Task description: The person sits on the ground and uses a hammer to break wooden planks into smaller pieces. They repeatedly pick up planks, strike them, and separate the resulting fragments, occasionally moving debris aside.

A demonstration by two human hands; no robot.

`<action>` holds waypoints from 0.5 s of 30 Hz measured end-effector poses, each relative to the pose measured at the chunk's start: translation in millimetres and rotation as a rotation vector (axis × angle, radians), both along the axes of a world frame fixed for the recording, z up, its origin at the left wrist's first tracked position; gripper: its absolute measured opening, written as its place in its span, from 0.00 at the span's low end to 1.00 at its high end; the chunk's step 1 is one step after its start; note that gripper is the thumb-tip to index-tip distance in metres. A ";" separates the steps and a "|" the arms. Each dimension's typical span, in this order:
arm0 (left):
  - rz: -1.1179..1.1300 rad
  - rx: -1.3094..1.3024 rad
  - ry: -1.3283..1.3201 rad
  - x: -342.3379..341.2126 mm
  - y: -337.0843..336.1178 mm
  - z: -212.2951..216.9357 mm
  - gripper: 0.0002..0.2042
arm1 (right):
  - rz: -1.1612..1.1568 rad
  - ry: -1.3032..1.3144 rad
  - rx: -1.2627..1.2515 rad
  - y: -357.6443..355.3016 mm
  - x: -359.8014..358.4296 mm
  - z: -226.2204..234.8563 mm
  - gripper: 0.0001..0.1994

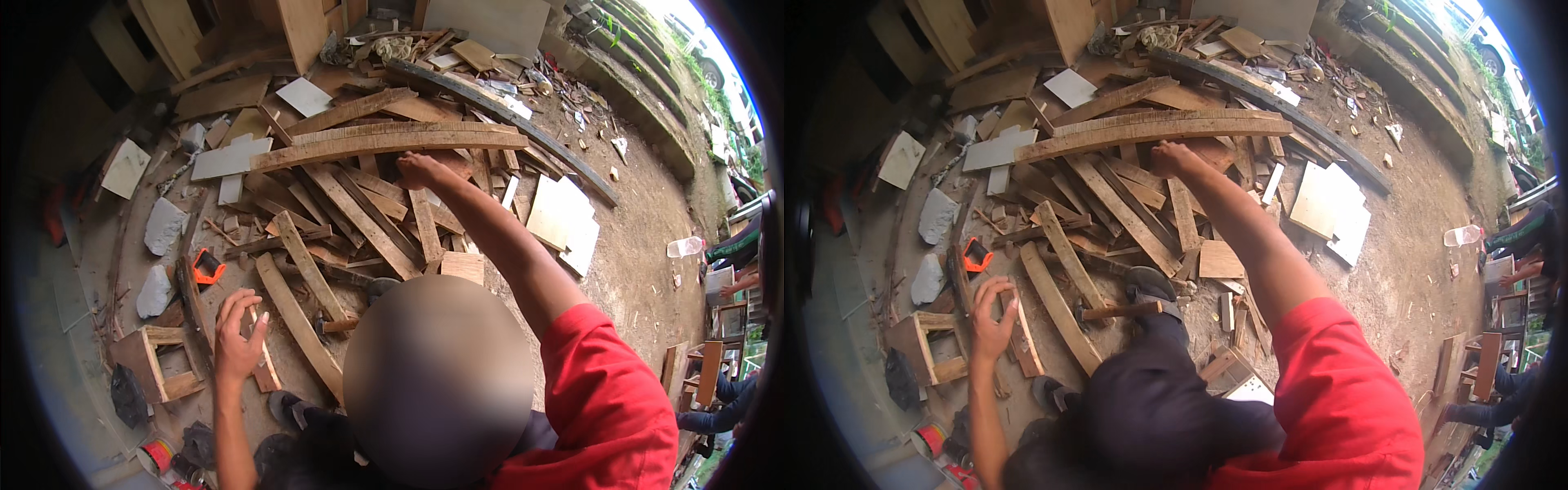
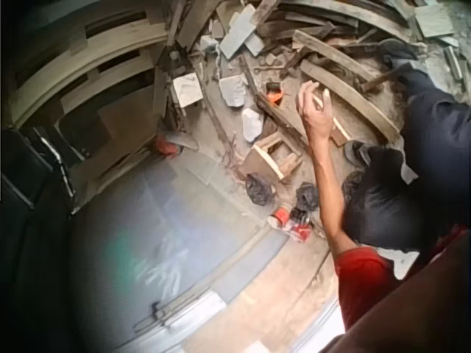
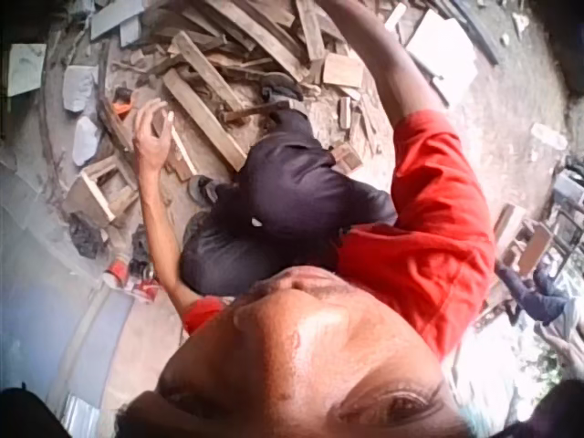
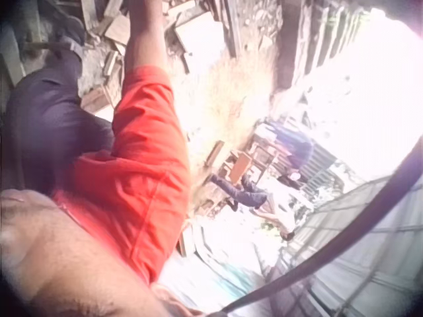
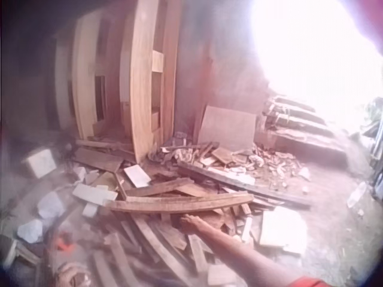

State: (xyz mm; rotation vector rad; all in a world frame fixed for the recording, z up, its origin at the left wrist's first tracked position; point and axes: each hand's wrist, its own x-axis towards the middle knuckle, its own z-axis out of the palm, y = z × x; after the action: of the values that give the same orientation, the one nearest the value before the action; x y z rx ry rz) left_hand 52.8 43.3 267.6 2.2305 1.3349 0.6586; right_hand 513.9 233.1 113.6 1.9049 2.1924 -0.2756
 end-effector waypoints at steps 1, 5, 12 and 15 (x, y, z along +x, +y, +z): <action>-0.072 0.029 0.083 -2.2 -2.4 19.0 0.13 | 0.101 0.010 -0.051 -5.0 -8.1 3.4 0.25; -0.121 -0.240 0.317 -6.5 -26.0 84.8 0.17 | 0.240 0.064 -0.200 -22.0 -65.1 51.2 0.25; -0.132 -0.244 0.398 13.6 -75.3 114.9 0.24 | 0.628 0.171 0.125 -56.6 -111.4 118.8 0.22; -0.138 -0.352 0.465 14.4 -91.7 113.5 0.25 | 0.632 0.245 0.041 -96.9 -132.8 145.2 0.21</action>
State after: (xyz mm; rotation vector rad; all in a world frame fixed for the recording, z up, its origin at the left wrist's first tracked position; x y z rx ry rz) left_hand 67.2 -48.4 381.0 2.2222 1.3564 -0.1532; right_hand 381.1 136.2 258.8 1.1435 2.8356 -0.3597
